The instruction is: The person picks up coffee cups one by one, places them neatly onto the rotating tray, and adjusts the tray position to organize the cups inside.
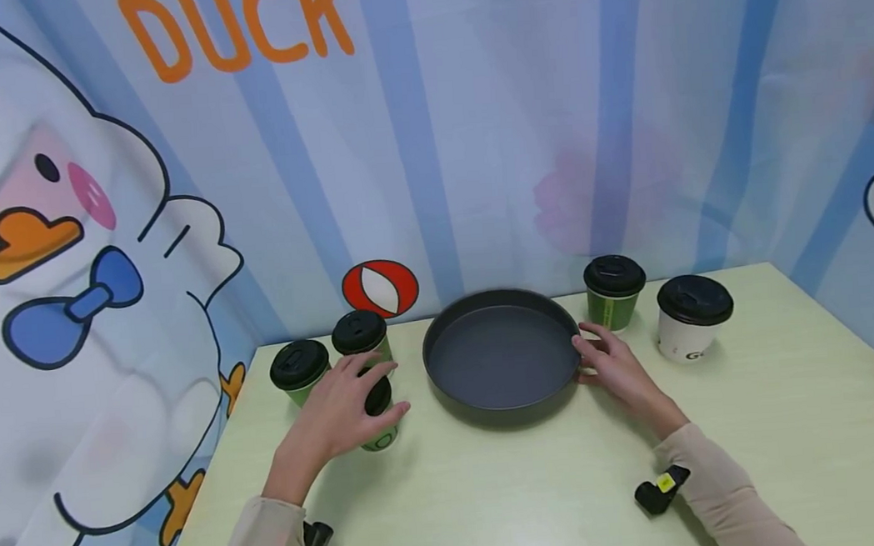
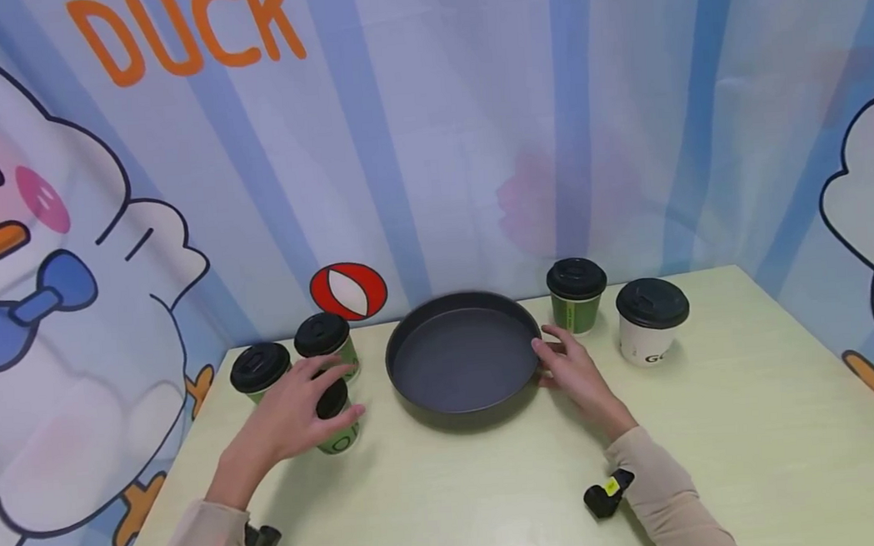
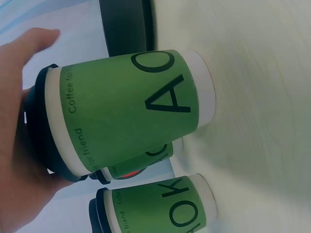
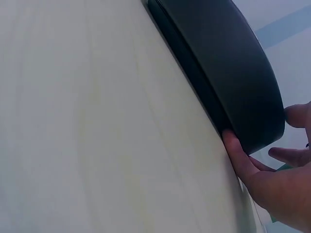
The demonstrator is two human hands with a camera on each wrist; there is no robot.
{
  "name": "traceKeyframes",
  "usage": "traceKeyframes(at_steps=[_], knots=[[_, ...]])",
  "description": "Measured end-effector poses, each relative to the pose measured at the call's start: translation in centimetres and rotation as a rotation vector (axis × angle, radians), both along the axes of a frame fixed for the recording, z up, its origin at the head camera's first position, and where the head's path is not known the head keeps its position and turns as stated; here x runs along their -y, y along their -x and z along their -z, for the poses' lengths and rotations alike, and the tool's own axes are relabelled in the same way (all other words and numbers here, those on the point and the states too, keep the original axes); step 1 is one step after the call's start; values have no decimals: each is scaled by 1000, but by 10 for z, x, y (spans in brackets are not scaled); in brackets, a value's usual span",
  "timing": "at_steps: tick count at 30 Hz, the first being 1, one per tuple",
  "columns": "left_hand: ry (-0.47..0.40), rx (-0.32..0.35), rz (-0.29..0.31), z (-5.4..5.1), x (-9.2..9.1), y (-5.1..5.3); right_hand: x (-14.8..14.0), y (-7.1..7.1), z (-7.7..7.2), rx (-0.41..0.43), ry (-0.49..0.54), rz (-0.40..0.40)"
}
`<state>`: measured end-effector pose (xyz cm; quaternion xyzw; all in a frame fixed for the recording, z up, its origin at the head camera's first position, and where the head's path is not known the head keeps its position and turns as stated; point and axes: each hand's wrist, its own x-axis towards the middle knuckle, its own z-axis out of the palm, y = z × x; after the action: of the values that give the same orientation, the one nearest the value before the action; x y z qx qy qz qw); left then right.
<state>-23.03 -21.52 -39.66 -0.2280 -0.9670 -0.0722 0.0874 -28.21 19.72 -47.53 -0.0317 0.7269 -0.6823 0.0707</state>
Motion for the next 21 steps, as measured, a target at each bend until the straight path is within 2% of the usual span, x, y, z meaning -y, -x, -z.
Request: traceKeyframes(at_steps=[8, 14, 18, 21], knots=[[-13, -8, -12, 8, 3, 2, -1, 0, 2, 17, 13, -17], [-11, -22, -10, 8, 2, 4, -2, 1, 3, 17, 23, -25], [-13, -36, 1, 0, -4, 6, -2, 2, 3, 14, 26, -29], [-22, -55, 20, -14, -13, 8, -3, 1, 4, 19, 32, -26]])
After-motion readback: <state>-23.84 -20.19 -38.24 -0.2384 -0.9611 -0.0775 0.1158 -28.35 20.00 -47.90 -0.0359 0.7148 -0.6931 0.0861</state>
